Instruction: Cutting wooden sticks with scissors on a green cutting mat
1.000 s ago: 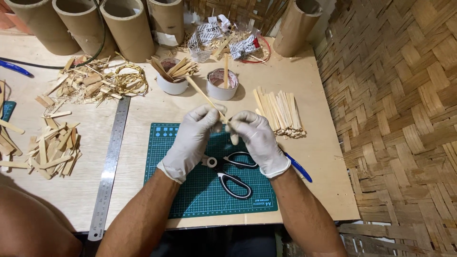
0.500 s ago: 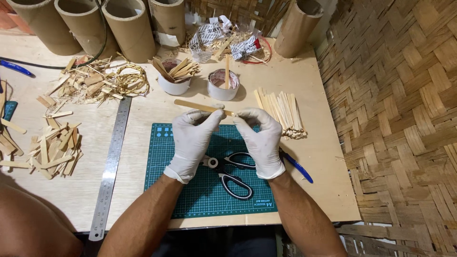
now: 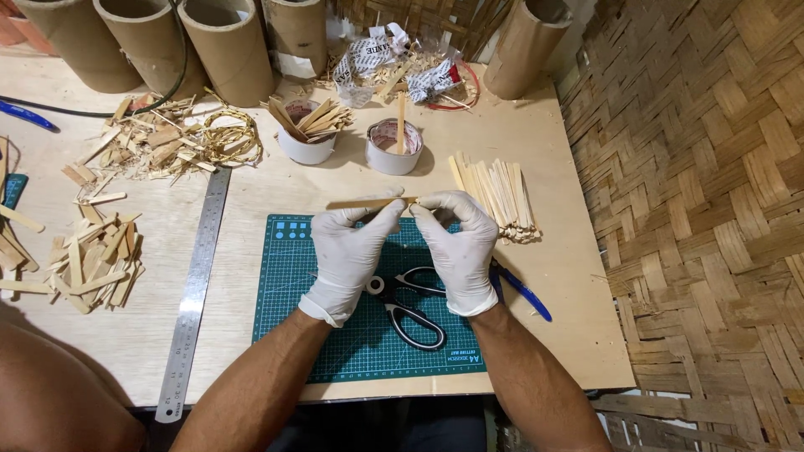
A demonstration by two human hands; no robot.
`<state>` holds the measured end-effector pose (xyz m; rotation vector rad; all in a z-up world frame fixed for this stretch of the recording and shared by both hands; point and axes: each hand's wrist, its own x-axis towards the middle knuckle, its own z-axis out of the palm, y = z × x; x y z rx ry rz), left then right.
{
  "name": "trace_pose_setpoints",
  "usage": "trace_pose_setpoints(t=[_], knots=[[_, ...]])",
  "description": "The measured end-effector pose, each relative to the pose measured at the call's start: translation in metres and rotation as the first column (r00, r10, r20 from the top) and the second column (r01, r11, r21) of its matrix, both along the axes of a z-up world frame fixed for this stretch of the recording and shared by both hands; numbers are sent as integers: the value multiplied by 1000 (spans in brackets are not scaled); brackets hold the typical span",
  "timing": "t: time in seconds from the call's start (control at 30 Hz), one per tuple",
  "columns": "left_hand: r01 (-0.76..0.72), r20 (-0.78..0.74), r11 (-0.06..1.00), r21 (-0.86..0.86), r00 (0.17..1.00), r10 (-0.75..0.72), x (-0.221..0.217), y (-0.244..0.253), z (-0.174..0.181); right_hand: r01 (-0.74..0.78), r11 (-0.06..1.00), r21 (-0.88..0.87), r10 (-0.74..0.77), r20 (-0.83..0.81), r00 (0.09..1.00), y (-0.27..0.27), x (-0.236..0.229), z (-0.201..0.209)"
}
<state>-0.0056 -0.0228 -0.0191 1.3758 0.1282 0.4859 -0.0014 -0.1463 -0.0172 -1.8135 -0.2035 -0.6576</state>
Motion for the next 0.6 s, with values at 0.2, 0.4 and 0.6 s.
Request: trace_pose_setpoints(t=[0.2, 0.4, 0.6], knots=[[-9, 47, 1000, -25, 999, 10, -4, -2, 1, 24, 998, -58, -22, 38, 999, 7, -8, 18], [16, 68, 998, -57, 998, -12, -9, -2, 14, 44, 999, 22, -44, -21, 999, 0, 0, -10], [29, 68, 997, -70, 997, -24, -9, -4, 10, 53, 998, -14, -54, -18, 998, 2, -3, 0]])
